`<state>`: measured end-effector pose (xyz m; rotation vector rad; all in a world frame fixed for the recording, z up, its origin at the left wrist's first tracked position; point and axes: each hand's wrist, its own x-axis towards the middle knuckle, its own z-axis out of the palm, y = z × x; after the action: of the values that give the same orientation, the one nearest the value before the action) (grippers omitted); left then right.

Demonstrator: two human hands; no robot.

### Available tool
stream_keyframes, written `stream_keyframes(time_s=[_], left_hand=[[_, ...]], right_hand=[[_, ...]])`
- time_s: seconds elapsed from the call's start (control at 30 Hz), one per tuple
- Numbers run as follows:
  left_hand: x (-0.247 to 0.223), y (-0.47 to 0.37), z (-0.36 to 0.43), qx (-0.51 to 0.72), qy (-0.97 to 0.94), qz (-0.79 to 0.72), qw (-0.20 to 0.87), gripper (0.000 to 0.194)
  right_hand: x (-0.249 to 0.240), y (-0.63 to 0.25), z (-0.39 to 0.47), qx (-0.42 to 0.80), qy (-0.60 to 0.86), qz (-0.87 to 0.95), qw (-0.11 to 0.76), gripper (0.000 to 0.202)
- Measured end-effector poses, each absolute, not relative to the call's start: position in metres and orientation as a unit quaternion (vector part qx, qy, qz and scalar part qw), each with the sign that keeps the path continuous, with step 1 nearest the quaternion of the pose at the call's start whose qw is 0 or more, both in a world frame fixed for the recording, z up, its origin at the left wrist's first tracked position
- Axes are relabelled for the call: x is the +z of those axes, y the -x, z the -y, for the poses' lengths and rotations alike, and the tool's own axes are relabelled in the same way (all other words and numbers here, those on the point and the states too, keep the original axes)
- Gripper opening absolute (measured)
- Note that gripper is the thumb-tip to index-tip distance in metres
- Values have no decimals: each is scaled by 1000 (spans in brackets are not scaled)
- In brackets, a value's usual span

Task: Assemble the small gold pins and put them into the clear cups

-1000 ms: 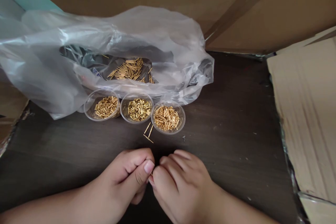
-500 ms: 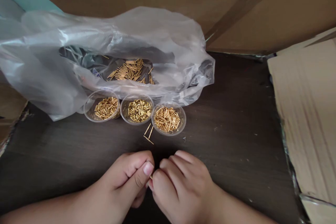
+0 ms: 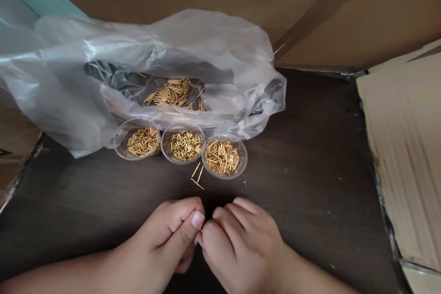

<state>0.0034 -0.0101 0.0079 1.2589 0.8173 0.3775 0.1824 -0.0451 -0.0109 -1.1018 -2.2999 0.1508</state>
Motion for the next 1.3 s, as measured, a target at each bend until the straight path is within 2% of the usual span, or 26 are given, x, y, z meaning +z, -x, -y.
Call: stream_keyframes(time_s=[0.93, 1.3], left_hand=[[8, -7, 12, 215, -569, -389, 691, 41], [6, -8, 13, 255, -650, -387, 602, 35]], right_hand=[[-11, -180, 45, 24, 461, 852, 249, 27], [-8, -177, 46, 33, 467, 847, 252, 27]])
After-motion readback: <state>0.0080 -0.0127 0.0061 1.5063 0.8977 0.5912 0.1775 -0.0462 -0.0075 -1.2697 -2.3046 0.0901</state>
